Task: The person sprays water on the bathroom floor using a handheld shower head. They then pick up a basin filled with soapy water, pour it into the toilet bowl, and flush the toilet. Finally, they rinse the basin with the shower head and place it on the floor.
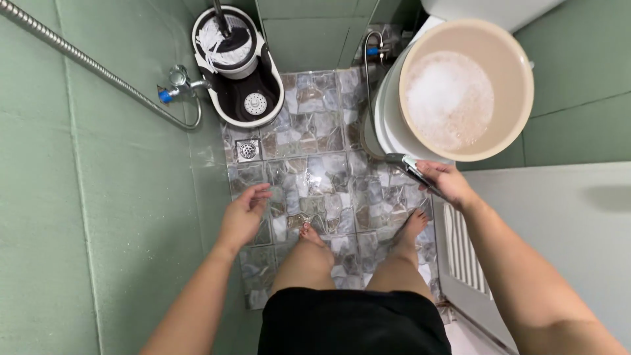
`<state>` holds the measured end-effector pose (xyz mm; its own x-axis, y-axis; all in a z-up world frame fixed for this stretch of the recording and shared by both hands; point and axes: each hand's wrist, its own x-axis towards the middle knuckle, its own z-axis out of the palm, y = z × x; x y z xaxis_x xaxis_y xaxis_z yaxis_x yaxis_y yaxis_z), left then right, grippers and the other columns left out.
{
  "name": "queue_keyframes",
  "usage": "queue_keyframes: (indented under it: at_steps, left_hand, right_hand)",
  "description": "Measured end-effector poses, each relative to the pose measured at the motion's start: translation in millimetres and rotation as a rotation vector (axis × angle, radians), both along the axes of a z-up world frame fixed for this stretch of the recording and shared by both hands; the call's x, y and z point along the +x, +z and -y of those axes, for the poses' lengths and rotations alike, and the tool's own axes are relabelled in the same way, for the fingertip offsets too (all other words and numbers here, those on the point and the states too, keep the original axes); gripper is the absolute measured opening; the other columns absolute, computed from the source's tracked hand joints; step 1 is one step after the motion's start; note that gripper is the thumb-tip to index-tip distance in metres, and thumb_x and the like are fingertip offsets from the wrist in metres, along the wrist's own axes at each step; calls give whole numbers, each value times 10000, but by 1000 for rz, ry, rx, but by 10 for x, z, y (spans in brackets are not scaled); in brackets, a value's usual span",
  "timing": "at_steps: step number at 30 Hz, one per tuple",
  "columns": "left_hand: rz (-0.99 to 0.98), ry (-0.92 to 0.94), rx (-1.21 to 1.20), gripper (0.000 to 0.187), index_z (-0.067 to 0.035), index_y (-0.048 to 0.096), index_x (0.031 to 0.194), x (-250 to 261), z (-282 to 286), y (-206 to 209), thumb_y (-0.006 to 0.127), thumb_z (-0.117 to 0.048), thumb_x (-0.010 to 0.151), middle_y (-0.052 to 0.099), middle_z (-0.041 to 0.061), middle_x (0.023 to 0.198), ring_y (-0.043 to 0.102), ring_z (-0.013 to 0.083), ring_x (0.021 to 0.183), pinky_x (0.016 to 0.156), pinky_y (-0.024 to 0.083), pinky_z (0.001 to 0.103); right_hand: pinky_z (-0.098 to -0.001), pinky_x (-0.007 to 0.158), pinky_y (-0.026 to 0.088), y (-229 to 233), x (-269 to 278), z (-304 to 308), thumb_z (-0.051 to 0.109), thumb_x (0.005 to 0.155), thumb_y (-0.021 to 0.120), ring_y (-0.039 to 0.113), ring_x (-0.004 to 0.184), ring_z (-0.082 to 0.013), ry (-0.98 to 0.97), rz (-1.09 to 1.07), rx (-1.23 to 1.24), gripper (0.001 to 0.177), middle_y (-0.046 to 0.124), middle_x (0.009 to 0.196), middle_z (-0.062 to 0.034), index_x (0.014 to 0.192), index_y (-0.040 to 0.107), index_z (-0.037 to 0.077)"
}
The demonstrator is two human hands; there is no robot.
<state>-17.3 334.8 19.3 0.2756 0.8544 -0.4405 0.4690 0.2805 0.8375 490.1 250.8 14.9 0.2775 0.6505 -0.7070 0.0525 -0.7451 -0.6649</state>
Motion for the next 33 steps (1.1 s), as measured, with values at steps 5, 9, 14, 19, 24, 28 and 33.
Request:
queue_keyframes:
  at_steps: [5, 9, 14, 19, 24, 28, 33]
  left_hand:
    - [-33, -16, -89, 411, -143, 636, 1325, -271, 353, -93, 590, -52, 927, 761, 7, 1198, 692, 112, 954, 864, 534, 270]
    - [-139, -103, -121, 394, -144, 649, 1320, -216, 420, 0, 602, -71, 936, 777, 12, 1183, 688, 153, 904, 838, 547, 285]
    - [-107, -124, -91, 414, -145, 640, 1331, 23, 324, 10, 579, -59, 930, 762, 13, 1191, 699, 133, 970, 840, 543, 301]
    - [-118, -179, -171, 376, -143, 649, 1312, -67, 613, 68, 607, -91, 942, 766, 18, 1178, 696, 131, 1009, 900, 539, 296]
    - [-125, -109, -204, 351, -141, 664, 1296, -463, 643, -99, 605, -91, 953, 778, 19, 1165, 707, 114, 1035, 928, 531, 289]
    - [-92, 30, -149, 352, -129, 653, 1305, -623, 554, -348, 602, -89, 960, 768, 34, 1181, 689, 138, 1018, 921, 515, 288]
    - [-174, 55, -173, 324, -127, 646, 1300, -364, 578, -118, 578, -113, 984, 772, 26, 1183, 708, 141, 990, 876, 536, 295]
  right_hand:
    - [-266, 692, 497, -155, -71, 215, 305, 995, 621, 626, 720, -128, 30, -48, 49, 388, 717, 929, -11, 1287, 717, 68]
    - [-264, 719, 500, -117, -151, 340, 287, 979, 643, 629, 736, -125, 74, -65, 87, 402, 723, 951, -21, 1309, 708, 66]
    - [-244, 768, 517, -15, -324, 340, 259, 979, 653, 622, 792, -86, 138, -116, 146, 398, 720, 992, 8, 1321, 702, 61]
    - [-245, 754, 529, 271, -487, 270, 239, 991, 637, 614, 784, -76, 120, -206, 131, 389, 729, 999, 7, 1336, 697, 69]
    - [-241, 758, 520, 448, -482, 102, 228, 998, 634, 602, 754, -88, 156, -209, 114, 396, 712, 992, 1, 1357, 689, 70]
    - [-245, 764, 529, 298, -311, -75, 210, 986, 627, 632, 759, -103, 112, -253, 113, 408, 726, 1018, -11, 1354, 672, 41]
    - [-235, 770, 527, 113, -147, -50, 223, 999, 618, 651, 773, -106, 70, -246, 128, 415, 728, 1040, -27, 1367, 658, 36]
